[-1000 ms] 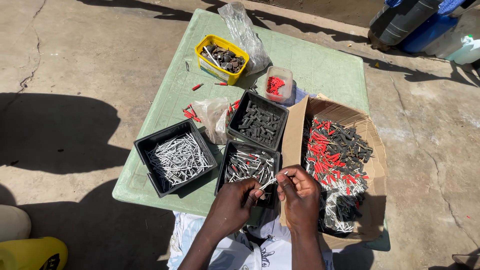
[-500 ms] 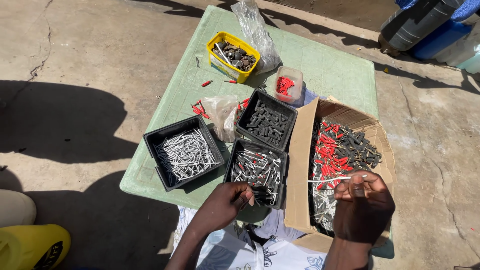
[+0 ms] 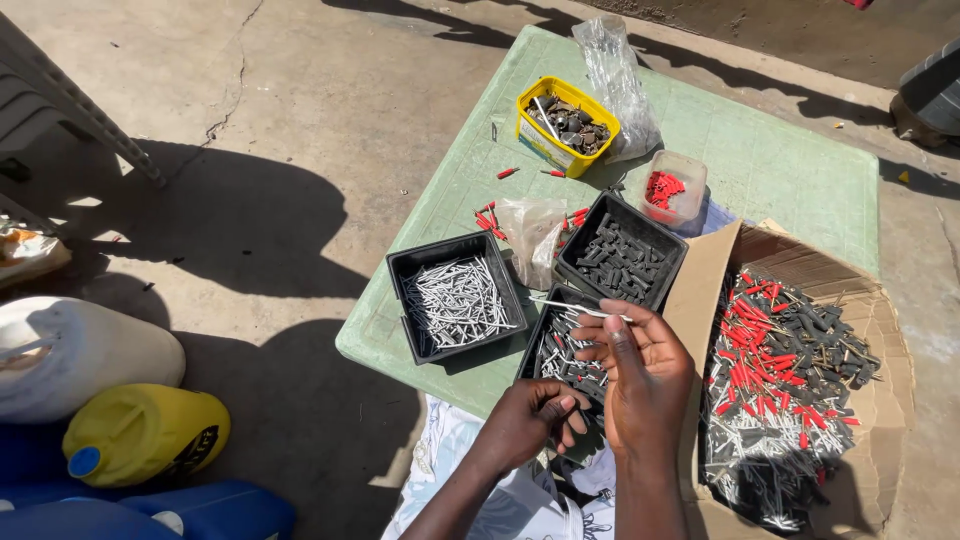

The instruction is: Assembling plastic cable clips by inserting metal nails into them manually

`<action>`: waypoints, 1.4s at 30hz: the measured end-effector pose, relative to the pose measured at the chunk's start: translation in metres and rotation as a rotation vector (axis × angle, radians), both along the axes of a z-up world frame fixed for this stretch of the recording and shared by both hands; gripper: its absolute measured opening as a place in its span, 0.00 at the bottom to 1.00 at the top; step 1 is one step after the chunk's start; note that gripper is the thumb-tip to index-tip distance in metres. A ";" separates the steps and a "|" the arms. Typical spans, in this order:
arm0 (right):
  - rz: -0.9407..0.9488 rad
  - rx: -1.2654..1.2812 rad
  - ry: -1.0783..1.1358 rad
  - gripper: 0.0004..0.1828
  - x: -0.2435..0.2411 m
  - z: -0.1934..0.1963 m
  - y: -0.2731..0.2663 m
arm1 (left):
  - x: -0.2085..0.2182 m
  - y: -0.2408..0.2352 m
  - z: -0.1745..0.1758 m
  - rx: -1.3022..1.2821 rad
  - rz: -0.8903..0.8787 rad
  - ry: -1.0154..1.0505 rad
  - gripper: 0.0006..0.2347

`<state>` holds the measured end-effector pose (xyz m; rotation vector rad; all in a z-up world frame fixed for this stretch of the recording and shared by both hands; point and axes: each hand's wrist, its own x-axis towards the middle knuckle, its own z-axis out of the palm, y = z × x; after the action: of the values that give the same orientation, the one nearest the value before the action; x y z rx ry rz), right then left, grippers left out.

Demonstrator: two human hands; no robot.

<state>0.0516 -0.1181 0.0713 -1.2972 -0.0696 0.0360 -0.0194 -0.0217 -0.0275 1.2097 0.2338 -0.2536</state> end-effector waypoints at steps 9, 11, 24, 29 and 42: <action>-0.159 -0.292 -0.024 0.09 -0.007 -0.021 -0.027 | 0.002 0.016 0.017 -0.153 0.280 0.130 0.12; -0.207 -0.287 -0.005 0.10 -0.016 -0.025 -0.041 | 0.006 0.013 0.014 -0.165 0.278 0.115 0.13; -0.191 -0.382 -0.088 0.14 -0.019 -0.022 -0.068 | 0.041 -0.011 0.074 0.245 0.032 -0.357 0.15; -0.028 -0.327 -0.153 0.10 -0.023 -0.028 -0.073 | 0.032 -0.013 0.069 0.049 0.177 -0.228 0.03; -0.125 -0.215 -0.172 0.06 -0.029 -0.042 -0.058 | 0.025 -0.030 0.072 -0.114 0.492 -0.202 0.03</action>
<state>0.0228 -0.1761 0.0294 -1.5156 -0.1339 -0.1797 0.0052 -0.0514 0.0440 1.0205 0.3267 0.2789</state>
